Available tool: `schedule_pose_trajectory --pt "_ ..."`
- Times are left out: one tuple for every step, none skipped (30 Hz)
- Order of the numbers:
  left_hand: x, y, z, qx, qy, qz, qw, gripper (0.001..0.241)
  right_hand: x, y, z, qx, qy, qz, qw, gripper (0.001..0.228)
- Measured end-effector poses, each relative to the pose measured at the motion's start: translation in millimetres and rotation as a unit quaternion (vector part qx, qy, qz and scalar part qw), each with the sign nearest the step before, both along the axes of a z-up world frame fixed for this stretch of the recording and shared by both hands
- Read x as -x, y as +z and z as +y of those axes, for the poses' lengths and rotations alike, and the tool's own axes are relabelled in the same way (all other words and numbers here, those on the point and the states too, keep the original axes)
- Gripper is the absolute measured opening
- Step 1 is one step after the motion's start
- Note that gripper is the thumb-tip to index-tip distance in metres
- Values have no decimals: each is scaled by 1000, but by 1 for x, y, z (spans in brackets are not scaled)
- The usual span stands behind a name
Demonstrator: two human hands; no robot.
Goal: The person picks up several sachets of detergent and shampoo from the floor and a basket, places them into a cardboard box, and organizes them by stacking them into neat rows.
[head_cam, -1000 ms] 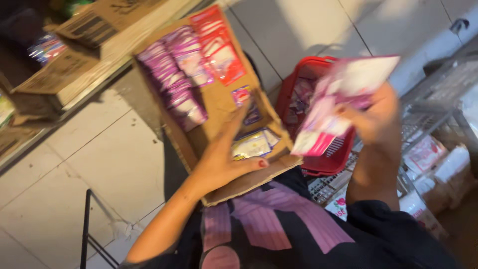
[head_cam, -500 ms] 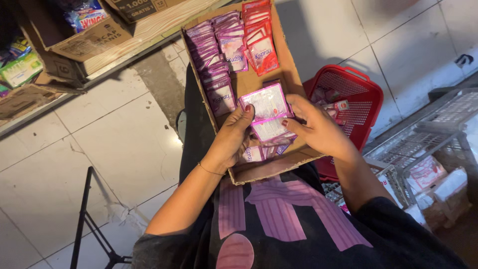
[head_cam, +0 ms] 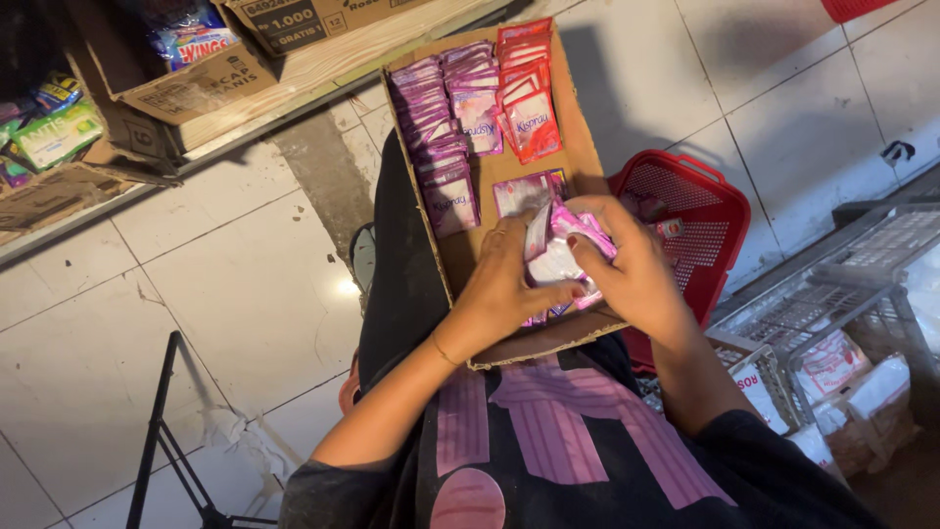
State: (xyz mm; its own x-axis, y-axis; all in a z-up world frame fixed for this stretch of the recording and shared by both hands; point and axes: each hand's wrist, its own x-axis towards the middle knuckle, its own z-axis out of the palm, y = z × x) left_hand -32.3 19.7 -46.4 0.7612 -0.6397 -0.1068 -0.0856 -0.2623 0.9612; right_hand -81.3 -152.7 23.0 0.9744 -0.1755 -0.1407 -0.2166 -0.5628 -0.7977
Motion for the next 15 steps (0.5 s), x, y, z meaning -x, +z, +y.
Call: schedule_pose_trajectory --pt "1 5 0 24 1 -17 1000 110 -1 1 3 7 5 -3 1000 34" --pt "3 9 1 47 3 -35 998 117 -2 2 5 14 10 -7 1000 34" --pt "4 11 1 70 4 -52 996 125 -3 2 6 -2 32 -9 999 39" --pt "4 11 1 99 -2 -52 994 120 -3 2 6 -17 53 -11 998 44" --pt "3 10 1 128 -8 -52 990 115 -4 2 4 -31 74 -12 997 49" --pt "4 7 1 158 -13 -51 986 110 -5 1 2 -83 90 -21 992 52" --pt "2 3 -1 234 -15 120 965 100 -6 1 -2 -134 106 -30 985 54" --pt "-3 -3 -3 302 -17 287 909 91 -7 0 -6 -186 122 -38 974 57" --pt "-6 -8 -3 359 -20 443 821 82 -7 -1 -10 -197 98 -37 975 49" --pt "-7 -13 1 403 -14 491 773 72 -7 -3 -14 -208 73 -37 975 42" --pt "-9 -17 9 444 -7 535 719 63 -7 -4 -17 -219 47 -37 974 35" --pt "-8 -20 15 482 -1 576 660 55 -5 -5 -19 -242 21 -49 969 34" --pt "-8 -21 16 479 20 575 663 54 -4 -7 -21 -266 -5 -62 962 34" --pt "-8 -21 18 475 41 573 666 52 -3 -9 -22 -288 -30 -75 954 34" --pt "-9 -19 18 472 62 571 669 51 -3 -12 -21 -290 -39 -79 953 37"
